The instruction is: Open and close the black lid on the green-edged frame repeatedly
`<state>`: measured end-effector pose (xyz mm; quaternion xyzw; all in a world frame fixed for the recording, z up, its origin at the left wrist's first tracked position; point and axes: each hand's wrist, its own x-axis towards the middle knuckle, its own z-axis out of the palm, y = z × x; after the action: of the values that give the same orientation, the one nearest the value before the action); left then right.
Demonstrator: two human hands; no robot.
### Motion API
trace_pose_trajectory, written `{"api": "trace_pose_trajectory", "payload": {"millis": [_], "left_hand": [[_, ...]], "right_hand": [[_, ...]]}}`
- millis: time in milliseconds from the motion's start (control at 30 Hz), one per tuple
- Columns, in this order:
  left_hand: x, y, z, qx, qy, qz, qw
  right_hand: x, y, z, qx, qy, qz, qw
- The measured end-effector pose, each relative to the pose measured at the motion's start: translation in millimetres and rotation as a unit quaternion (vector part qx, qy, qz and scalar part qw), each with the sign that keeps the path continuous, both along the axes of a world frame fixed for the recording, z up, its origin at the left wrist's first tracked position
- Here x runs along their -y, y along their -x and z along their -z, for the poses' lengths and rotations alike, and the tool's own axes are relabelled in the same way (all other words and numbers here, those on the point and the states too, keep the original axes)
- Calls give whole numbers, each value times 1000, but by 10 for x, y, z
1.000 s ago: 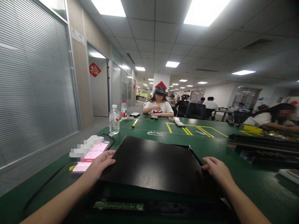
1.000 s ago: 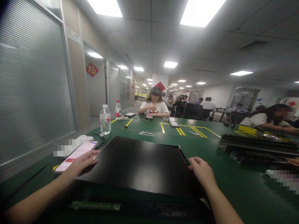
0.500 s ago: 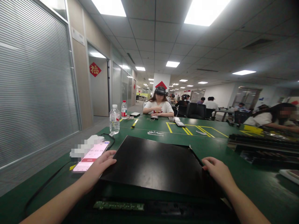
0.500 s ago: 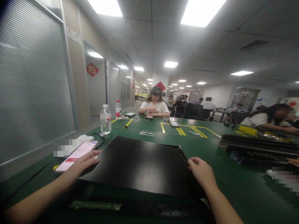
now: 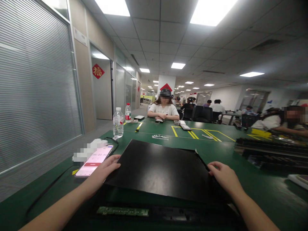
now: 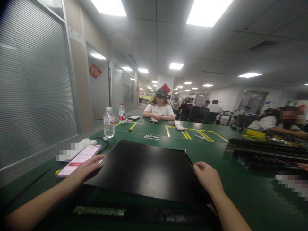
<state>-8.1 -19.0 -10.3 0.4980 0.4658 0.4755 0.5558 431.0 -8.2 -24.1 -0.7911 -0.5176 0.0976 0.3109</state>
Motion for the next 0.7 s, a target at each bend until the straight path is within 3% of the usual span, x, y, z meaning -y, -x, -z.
{"api": "trace_pose_trajectory", "payload": {"millis": [700], "left_hand": [[-77, 8, 130, 42, 41, 12, 998]], "right_hand": [[-8, -51, 18, 35, 36, -34, 998]]}}
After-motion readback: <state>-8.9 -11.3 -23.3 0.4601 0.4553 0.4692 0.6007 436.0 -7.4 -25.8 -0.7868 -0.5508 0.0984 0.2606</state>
